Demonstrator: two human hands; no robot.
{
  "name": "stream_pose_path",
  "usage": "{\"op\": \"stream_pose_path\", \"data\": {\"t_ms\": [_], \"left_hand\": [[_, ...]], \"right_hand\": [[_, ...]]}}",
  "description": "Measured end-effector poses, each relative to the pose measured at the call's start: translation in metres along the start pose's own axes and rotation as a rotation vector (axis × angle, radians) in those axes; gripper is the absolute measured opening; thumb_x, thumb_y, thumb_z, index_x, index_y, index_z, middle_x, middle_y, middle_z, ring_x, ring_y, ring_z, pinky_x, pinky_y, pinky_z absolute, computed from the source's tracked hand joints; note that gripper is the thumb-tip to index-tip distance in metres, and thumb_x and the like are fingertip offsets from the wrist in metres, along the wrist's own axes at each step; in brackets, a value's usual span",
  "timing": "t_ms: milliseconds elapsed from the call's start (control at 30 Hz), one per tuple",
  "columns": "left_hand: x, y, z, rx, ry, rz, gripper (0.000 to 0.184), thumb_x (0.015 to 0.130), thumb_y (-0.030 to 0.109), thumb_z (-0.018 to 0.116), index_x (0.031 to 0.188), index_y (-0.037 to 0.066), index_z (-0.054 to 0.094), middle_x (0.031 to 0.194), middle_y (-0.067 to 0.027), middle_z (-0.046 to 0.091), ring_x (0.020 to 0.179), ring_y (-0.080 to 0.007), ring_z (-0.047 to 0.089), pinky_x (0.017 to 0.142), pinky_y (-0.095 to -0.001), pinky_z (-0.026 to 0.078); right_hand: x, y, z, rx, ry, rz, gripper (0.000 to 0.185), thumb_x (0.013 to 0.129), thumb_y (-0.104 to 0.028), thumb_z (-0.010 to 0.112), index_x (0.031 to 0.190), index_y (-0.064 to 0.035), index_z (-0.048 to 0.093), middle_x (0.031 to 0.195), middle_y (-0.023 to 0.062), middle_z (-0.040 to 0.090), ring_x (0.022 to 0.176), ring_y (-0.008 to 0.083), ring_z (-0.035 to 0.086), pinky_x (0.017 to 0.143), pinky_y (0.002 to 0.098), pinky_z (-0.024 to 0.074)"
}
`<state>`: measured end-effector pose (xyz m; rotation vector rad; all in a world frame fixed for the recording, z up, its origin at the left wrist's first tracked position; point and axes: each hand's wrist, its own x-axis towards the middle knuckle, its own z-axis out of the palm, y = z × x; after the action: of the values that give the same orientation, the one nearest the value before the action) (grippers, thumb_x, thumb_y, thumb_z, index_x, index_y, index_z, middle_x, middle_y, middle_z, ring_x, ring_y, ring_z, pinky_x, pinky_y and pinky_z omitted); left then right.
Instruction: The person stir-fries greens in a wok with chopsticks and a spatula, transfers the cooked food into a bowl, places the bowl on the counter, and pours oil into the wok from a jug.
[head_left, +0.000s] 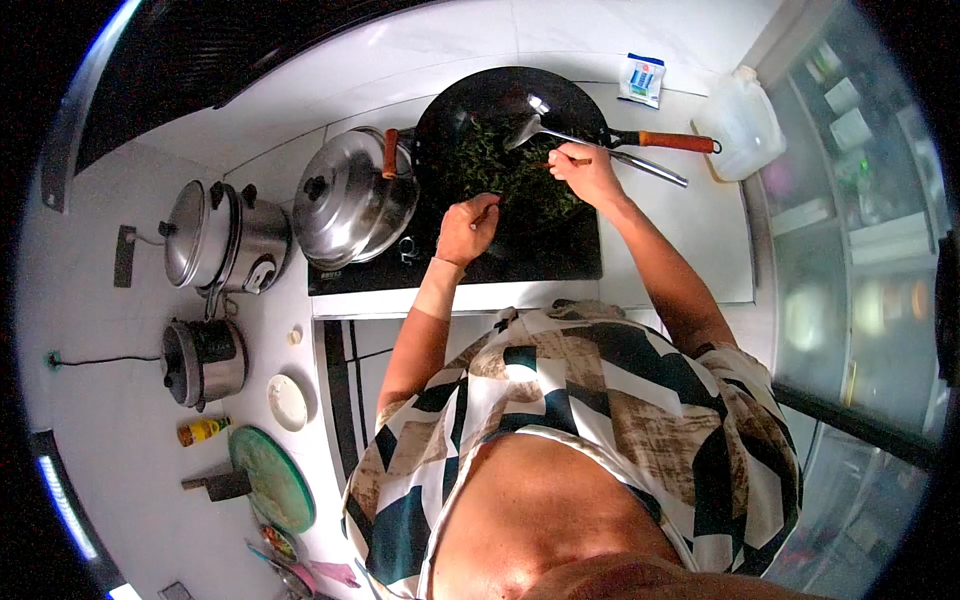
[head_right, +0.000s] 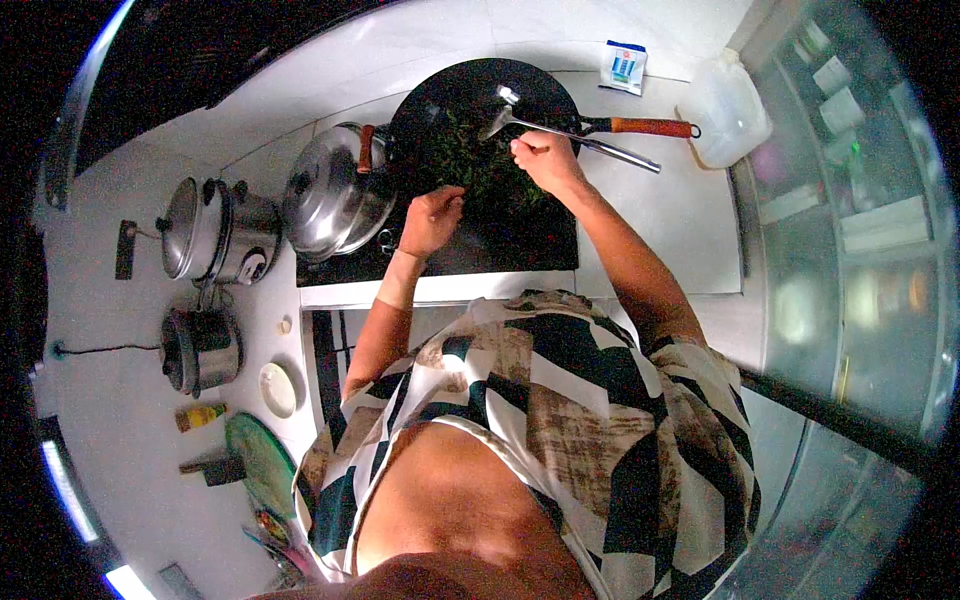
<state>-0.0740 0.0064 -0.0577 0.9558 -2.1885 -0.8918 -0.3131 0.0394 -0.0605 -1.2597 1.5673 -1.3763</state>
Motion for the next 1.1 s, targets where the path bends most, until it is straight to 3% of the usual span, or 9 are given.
{"op": "stream_pose_path", "data": {"t_ms": [167,267,400,533,633,733,800,833,1100], "left_hand": [[-0.001,0.001,-0.001,0.052,0.025,0.043,0.018,0.08,0.013,0.059,0.094,0.004,0.065,0.07,-0.0173,0.062,0.063,-0.0309,0.063,0.057,-0.0358,0.049],[-0.001,0.008,-0.003,0.073,0.003,0.009,0.018,0.08,0.014,0.058,0.094,0.005,0.064,0.07,-0.0171,0.062,0.065,-0.0318,0.063,0.057,-0.0364,0.049],[0.0,0.002,-0.002,0.156,0.082,0.064,0.015,0.08,0.014,0.057,0.09,0.005,0.064,0.07,-0.0164,0.063,0.067,-0.0334,0.063,0.058,-0.0382,0.05],[0.002,0.018,-0.017,0.209,0.125,0.026,0.012,0.079,0.013,0.057,0.086,0.007,0.064,0.07,-0.0161,0.063,0.066,-0.0347,0.062,0.057,-0.0407,0.05],[0.01,0.012,-0.006,0.26,0.131,0.046,0.01,0.08,0.013,0.058,0.085,0.006,0.064,0.072,-0.0179,0.062,0.066,-0.0365,0.061,0.056,-0.0391,0.049],[0.015,0.003,0.004,0.22,0.095,0.095,0.012,0.08,0.011,0.06,0.089,0.005,0.065,0.073,-0.0177,0.063,0.064,-0.0315,0.063,0.055,-0.0338,0.048],[0.013,0.006,0.003,0.084,0.133,0.107,0.014,0.08,0.01,0.06,0.092,0.004,0.065,0.072,-0.0168,0.063,0.062,-0.0269,0.064,0.055,-0.0314,0.048],[0.014,0.01,0.0,0.043,0.105,-0.003,0.013,0.079,0.013,0.059,0.087,0.006,0.066,0.069,-0.0172,0.062,0.062,-0.0332,0.062,0.055,-0.0359,0.048],[0.043,0.007,0.026,-0.028,0.129,0.049,0.016,0.079,0.013,0.059,0.092,0.005,0.065,0.072,-0.0159,0.064,0.066,-0.0307,0.064,0.058,-0.036,0.049]], "right_hand": [[0.002,0.0,-0.007,-0.549,0.033,-0.172,0.019,0.087,-0.016,0.059,0.08,0.0016,0.063,0.069,0.0051,0.063,0.063,0.0094,0.06,0.057,0.0231,0.0482],[0.0,0.013,0.002,-0.098,-0.03,-0.053,0.019,0.087,-0.016,0.059,0.08,0.0014,0.062,0.068,0.0059,0.063,0.063,0.0102,0.061,0.057,0.0245,0.0481],[0.0,0.014,-0.009,-0.346,0.143,-0.173,0.026,0.082,-0.02,0.061,0.067,-0.0004,0.055,0.055,0.0151,0.053,0.048,0.0244,0.054,0.047,0.0358,0.0408],[0.009,0.002,-0.017,-0.286,0.21,-0.319,0.023,0.082,-0.02,0.062,0.07,-0.0008,0.056,0.063,0.0177,0.056,0.053,0.033,0.055,0.05,0.0387,0.0424],[0.014,0.001,-0.006,-0.342,0.222,-0.383,0.02,0.082,-0.018,0.061,0.072,-0.0011,0.056,0.065,0.0182,0.056,0.053,0.031,0.055,0.052,0.0384,0.0425],[0.005,0.002,0.006,0.166,-0.004,0.151,0.021,0.084,-0.017,0.062,0.073,-0.0001,0.061,0.063,0.0071,0.061,0.053,0.0134,0.058,0.051,0.0276,0.0464],[0.003,0.004,-0.004,0.102,-0.023,0.136,0.021,0.086,-0.017,0.06,0.076,0.0008,0.063,0.068,0.0046,0.063,0.058,0.01,0.06,0.053,0.0234,0.0483],[0.003,0.002,-0.009,0.088,-0.003,0.138,0.02,0.086,-0.017,0.06,0.076,0.0008,0.063,0.069,0.005,0.063,0.058,0.0102,0.06,0.053,0.0233,0.0484],[0.015,0.019,-0.006,-0.072,0.171,-0.135,0.021,0.085,-0.018,0.061,0.076,0.0005,0.059,0.064,0.0094,0.062,0.057,0.0137,0.061,0.053,0.0287,0.0472]]}}
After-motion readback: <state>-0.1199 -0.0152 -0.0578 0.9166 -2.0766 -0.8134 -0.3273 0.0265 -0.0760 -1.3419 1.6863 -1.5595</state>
